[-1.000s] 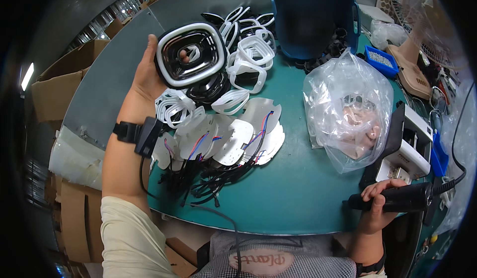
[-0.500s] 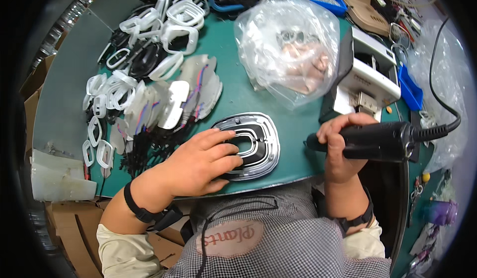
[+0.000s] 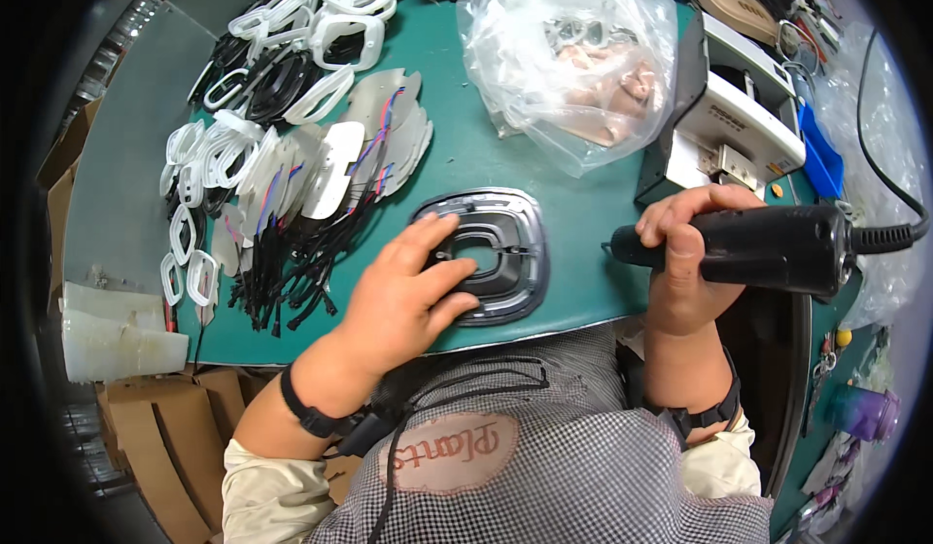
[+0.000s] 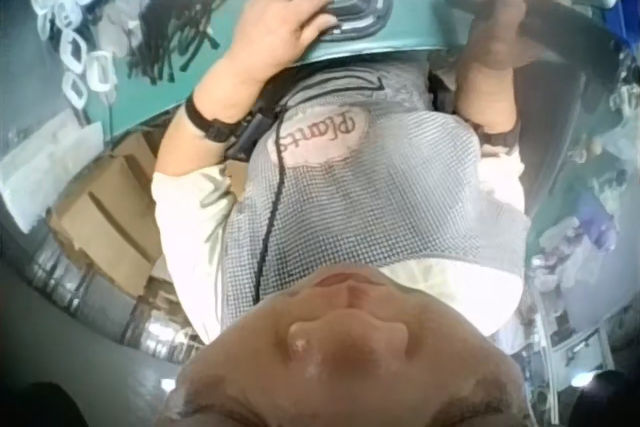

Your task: Assembling plastic component housings using an electric screwdriver at a factory workstation.

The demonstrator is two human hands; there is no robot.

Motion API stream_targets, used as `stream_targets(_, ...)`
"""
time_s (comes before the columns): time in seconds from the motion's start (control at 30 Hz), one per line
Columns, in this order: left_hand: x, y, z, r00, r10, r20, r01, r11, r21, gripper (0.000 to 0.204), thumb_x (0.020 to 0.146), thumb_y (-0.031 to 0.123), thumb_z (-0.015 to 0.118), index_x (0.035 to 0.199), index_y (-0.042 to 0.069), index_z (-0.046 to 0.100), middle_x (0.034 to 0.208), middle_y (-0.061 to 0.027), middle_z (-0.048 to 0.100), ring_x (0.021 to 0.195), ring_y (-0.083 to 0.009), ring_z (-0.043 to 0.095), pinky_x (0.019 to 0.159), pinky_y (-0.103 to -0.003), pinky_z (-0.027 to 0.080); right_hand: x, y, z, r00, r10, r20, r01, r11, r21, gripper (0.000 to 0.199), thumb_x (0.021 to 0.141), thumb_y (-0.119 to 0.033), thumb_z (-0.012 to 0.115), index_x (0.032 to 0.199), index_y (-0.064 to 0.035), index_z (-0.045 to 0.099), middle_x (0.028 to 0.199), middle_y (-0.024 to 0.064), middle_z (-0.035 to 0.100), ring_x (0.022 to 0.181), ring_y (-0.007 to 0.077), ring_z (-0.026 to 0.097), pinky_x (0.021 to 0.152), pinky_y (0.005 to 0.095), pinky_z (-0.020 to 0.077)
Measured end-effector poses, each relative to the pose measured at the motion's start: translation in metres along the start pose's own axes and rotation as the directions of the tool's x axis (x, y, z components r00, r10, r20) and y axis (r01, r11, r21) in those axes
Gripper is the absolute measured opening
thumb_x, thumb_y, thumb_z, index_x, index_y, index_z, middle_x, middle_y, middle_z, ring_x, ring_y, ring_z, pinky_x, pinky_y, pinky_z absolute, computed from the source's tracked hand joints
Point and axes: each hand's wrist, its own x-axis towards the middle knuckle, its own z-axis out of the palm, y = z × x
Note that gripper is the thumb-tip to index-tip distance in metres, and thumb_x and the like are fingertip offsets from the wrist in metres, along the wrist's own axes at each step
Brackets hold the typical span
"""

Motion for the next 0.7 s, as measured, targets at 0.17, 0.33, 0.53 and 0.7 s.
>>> stream_targets(0.17, 0.006, 0.002, -0.001, 1.0, -0.012, 0.005, 0.012, 0.999, -0.031, 0.041, 0.069, 0.024, 0.081, 0.105, 0.009, 0.069, 0.13, -0.0164, 0.056, 0.12, -0.0377, 0.054, 0.098, -0.044, 0.047, -0.002, -0.001, 0.002, 1.0, 0.015, -0.009, -0.015, 1.0, 0.013, 0.046, 0.088, -0.023, 0.069, 0.12, -0.0067, 0.04, 0.079, 0.0079, 0.049, 0.063, 0.0173, 0.052, 0.061, 0.0346, 0.0485)
stream_targets(0.33, 0.016, -0.011, -0.053, 0.986, 0.046, -0.159, -0.025, 0.991, 0.128, 0.042, 0.069, 0.022, 0.081, 0.107, 0.01, 0.068, 0.12, -0.0137, 0.061, 0.114, -0.0349, 0.058, 0.096, -0.044, 0.047, -0.003, -0.002, -0.002, 1.0, -0.003, 0.024, 0.003, 1.0, 0.008, 0.047, 0.089, -0.023, 0.068, 0.122, -0.006, 0.04, 0.081, 0.0086, 0.05, 0.064, 0.0168, 0.051, 0.061, 0.0335, 0.0482)
stream_targets(0.53, 0.029, -0.085, -0.126, 0.889, -0.144, -0.435, 0.284, 0.918, 0.276, 0.023, 0.082, 0.012, 0.069, 0.105, 0.006, 0.069, 0.098, -0.0125, 0.068, 0.094, -0.03, 0.064, 0.083, -0.036, 0.049, -0.003, -0.002, -0.007, 1.0, 0.026, 0.006, -0.026, 1.0, 0.003, 0.045, 0.09, -0.024, 0.067, 0.122, -0.007, 0.041, 0.082, 0.0077, 0.051, 0.066, 0.0149, 0.05, 0.063, 0.0316, 0.0477)
stream_targets(0.7, 0.067, -0.13, -0.128, 0.905, -0.31, -0.291, 0.412, 0.81, 0.417, 0.028, 0.083, 0.023, 0.07, 0.106, 0.006, 0.07, 0.101, -0.0129, 0.068, 0.097, -0.0313, 0.063, 0.085, -0.039, 0.05, -0.001, 0.002, -0.008, 0.999, 0.042, 0.008, -0.042, 0.999, 0.018, 0.045, 0.09, -0.023, 0.068, 0.122, -0.0075, 0.041, 0.082, 0.0075, 0.051, 0.065, 0.0148, 0.051, 0.063, 0.0313, 0.0479)
